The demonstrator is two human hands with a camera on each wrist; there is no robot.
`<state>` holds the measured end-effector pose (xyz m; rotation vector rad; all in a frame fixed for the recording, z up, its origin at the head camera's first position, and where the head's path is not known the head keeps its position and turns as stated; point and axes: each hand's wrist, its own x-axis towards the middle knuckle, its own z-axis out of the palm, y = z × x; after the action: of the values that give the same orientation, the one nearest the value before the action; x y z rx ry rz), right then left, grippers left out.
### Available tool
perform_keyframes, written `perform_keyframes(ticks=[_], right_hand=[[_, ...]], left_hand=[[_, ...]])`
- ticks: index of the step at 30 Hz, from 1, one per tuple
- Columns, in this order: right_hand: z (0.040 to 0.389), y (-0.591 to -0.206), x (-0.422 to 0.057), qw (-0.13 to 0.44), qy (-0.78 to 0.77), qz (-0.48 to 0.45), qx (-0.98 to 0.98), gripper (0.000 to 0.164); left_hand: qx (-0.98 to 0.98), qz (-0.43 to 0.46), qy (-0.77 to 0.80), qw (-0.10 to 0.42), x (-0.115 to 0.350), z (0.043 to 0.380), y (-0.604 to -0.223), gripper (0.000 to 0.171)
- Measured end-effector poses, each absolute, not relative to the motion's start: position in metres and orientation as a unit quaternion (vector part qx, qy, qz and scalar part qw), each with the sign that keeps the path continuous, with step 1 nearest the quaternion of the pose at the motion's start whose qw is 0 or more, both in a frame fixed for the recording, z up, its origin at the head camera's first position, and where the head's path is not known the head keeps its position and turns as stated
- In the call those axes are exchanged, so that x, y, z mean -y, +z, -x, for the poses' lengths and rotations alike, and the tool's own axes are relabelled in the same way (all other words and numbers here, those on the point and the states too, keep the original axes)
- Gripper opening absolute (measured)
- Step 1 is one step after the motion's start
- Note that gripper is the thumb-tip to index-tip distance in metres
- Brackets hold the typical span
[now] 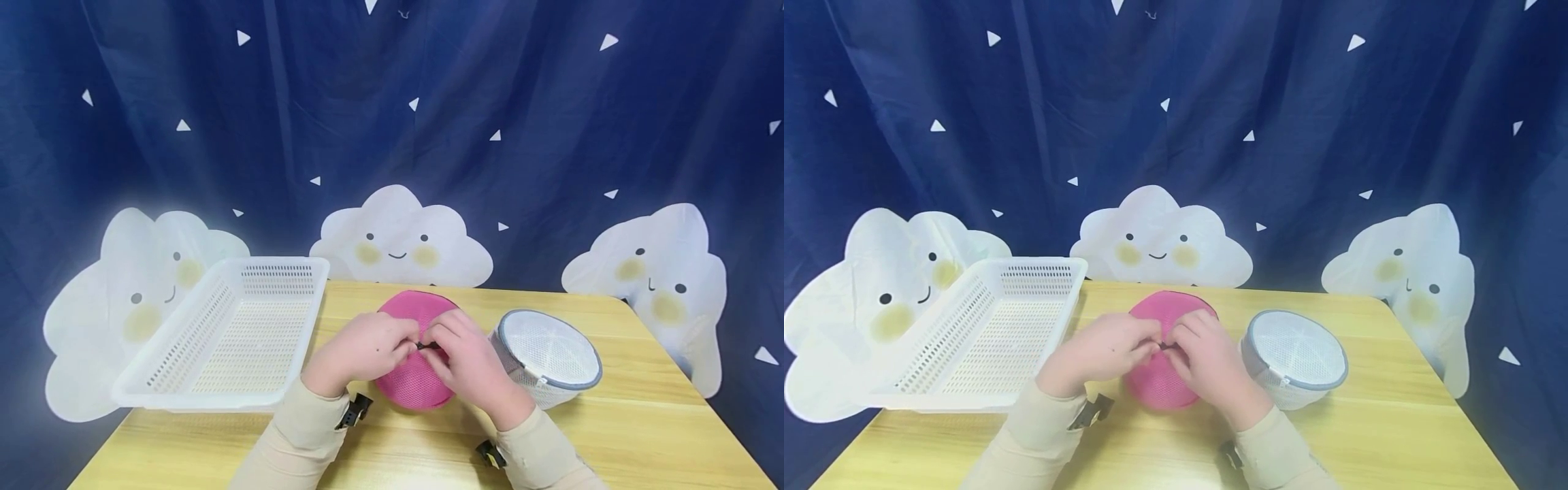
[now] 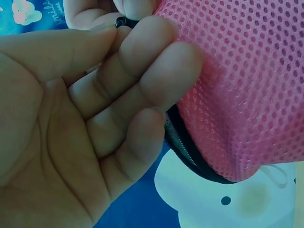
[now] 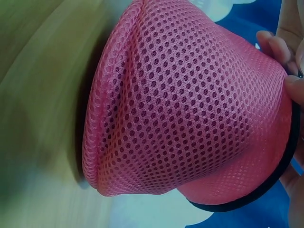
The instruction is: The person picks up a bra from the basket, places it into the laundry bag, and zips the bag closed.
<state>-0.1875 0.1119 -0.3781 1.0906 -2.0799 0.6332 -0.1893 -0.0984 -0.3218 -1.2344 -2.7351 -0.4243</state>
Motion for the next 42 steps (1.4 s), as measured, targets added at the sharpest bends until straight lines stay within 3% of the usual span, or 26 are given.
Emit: perform_keyframes(ticks=[7, 42], right_hand=[[0.188, -0.381, -0.113, 0.345, 0.243, -0.417, 0.805, 0.016], [0.191, -0.372, -0.127, 0.328, 0.243, -0.39, 0.826, 0.016]], left_hand=[[0.897, 0.415, -0.139, 0.07, 0.096, 0.19, -0.324, 0.019], [0.913, 0.377, -0.15, 0.045, 0.121, 0.195, -0.316, 0.017]])
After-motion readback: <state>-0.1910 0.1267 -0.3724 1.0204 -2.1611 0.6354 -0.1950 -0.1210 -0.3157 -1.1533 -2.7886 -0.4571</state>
